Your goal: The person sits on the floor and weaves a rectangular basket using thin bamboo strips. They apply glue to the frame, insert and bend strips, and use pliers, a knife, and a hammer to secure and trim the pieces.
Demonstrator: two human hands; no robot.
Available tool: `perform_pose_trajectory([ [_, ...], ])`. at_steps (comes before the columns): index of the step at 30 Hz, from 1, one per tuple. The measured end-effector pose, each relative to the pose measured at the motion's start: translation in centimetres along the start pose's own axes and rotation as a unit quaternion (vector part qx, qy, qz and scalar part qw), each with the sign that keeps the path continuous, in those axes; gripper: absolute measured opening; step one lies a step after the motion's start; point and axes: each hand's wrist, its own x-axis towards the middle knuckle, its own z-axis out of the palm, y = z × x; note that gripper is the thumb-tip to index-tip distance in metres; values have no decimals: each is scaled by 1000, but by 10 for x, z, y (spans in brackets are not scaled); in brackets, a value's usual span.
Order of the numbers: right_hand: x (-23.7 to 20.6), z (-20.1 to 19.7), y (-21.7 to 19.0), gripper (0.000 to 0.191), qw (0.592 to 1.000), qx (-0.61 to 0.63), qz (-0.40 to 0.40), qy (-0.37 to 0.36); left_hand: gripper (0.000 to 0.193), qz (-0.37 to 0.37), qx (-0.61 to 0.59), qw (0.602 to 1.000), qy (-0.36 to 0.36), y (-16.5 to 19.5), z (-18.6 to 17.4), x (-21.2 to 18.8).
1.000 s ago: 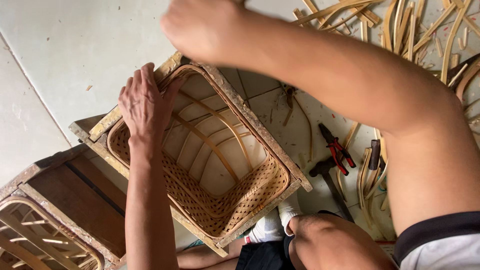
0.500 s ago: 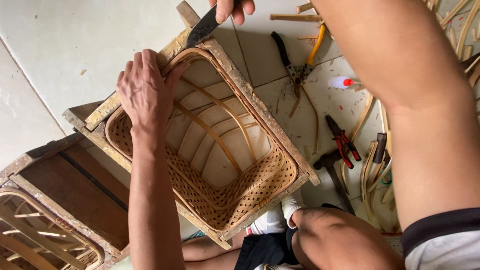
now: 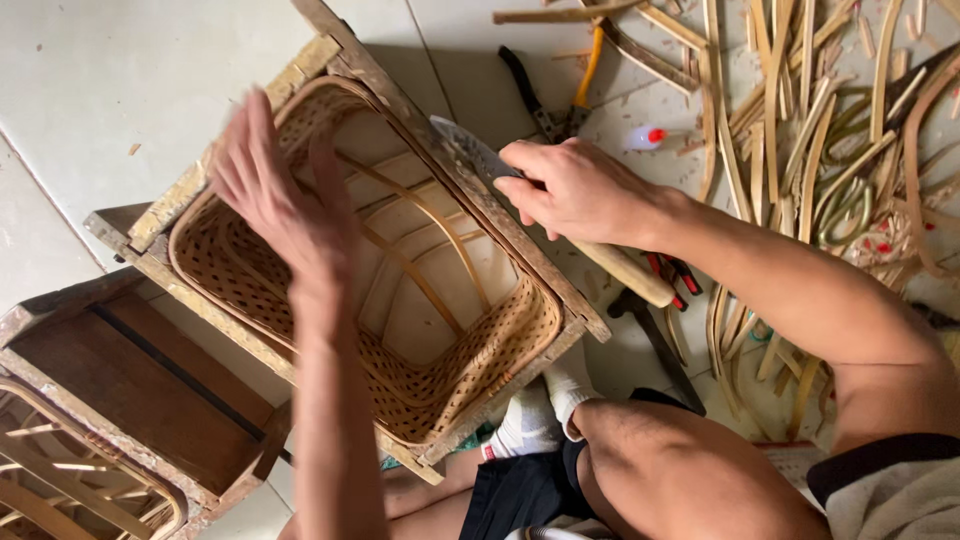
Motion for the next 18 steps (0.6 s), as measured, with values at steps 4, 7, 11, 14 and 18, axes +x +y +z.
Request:
perform_pose_trajectory([
  [4,-17,10,5,23,999,22,40,-7,61,-463,-356,804,-112,106,-15,-63],
  [7,-21,6,-7,27,999,-22,-37,17,70,-521,-429,721,-158,159,-19,-98],
  [11,-22,1,-31,29,994,-102,2,-43,66,-470,-369,784,-168,170,-16,-111],
  [14,-21,1,-50,31,977,-197,30,-71,68,-512,-394,744,-171,167,-14,-112],
  [18,-2,3,-75,33,938,-305,97,-131,68,-509,-429,732,-146,166,-16,-115],
])
